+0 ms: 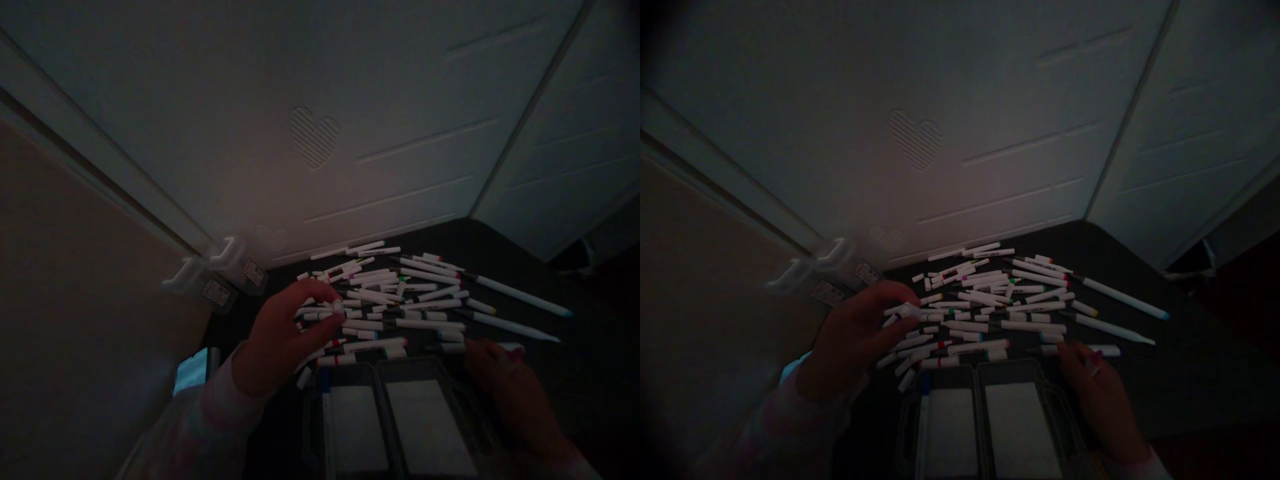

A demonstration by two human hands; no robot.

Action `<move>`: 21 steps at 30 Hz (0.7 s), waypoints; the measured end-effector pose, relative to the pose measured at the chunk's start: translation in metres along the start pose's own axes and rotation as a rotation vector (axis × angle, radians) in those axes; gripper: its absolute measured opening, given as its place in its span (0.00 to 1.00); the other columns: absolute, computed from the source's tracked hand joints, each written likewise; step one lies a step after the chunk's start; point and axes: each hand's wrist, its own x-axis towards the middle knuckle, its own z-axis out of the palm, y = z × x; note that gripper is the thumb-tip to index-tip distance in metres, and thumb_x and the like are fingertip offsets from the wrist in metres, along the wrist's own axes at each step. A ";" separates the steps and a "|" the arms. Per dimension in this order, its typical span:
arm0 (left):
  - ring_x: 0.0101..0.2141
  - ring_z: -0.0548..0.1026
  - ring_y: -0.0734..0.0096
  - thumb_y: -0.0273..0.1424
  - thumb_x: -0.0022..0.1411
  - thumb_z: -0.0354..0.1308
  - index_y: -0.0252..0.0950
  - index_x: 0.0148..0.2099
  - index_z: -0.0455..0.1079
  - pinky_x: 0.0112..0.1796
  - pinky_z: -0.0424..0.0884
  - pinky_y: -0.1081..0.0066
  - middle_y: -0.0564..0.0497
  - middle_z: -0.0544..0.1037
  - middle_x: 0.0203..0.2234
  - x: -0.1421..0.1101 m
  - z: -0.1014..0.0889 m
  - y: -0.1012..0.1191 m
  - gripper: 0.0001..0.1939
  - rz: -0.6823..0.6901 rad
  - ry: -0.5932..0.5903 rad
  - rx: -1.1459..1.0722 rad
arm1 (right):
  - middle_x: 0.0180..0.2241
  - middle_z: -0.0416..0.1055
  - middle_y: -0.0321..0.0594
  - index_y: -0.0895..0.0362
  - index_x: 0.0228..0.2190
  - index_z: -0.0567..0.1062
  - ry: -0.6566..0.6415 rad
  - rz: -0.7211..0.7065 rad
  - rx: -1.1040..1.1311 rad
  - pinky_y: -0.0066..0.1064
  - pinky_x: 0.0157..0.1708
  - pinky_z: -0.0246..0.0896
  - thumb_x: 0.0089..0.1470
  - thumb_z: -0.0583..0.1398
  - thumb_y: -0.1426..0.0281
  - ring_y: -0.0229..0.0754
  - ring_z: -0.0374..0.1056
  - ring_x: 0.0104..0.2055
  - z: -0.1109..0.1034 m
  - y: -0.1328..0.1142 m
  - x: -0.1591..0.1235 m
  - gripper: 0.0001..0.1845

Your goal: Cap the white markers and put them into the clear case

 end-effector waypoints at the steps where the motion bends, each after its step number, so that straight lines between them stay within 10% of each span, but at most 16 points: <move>1: 0.32 0.72 0.73 0.30 0.52 0.60 0.37 0.34 0.68 0.34 0.68 0.74 0.53 0.74 0.29 -0.004 0.000 0.011 0.06 -0.020 0.012 -0.149 | 0.17 0.58 0.35 0.57 0.18 0.66 0.003 0.012 -0.004 0.29 0.20 0.51 0.44 0.54 0.46 0.37 0.55 0.21 0.000 0.000 0.000 0.26; 9: 0.22 0.69 0.79 0.28 0.46 0.59 0.39 0.37 0.65 0.25 0.68 0.76 0.57 0.72 0.23 0.001 0.013 0.021 0.13 -0.290 0.098 -0.950 | 0.17 0.58 0.34 0.57 0.20 0.65 -0.012 0.019 0.019 0.29 0.22 0.52 0.46 0.54 0.49 0.37 0.55 0.22 -0.001 0.001 0.001 0.23; 15: 0.25 0.71 0.74 0.34 0.47 0.61 0.38 0.37 0.64 0.24 0.66 0.76 0.54 0.74 0.25 0.004 -0.005 -0.001 0.15 -0.363 0.177 -0.376 | 0.19 0.57 0.34 0.57 0.18 0.62 -0.027 -0.069 0.039 0.28 0.24 0.51 0.48 0.53 0.49 0.36 0.54 0.23 0.001 0.001 0.001 0.24; 21: 0.31 0.75 0.64 0.45 0.47 0.56 0.39 0.40 0.67 0.32 0.70 0.71 0.51 0.77 0.29 0.025 -0.021 -0.059 0.20 -0.377 -0.108 0.191 | 0.19 0.49 0.31 0.56 0.17 0.57 -0.021 -0.127 0.209 0.27 0.21 0.47 0.48 0.54 0.49 0.34 0.47 0.23 0.008 -0.001 0.002 0.25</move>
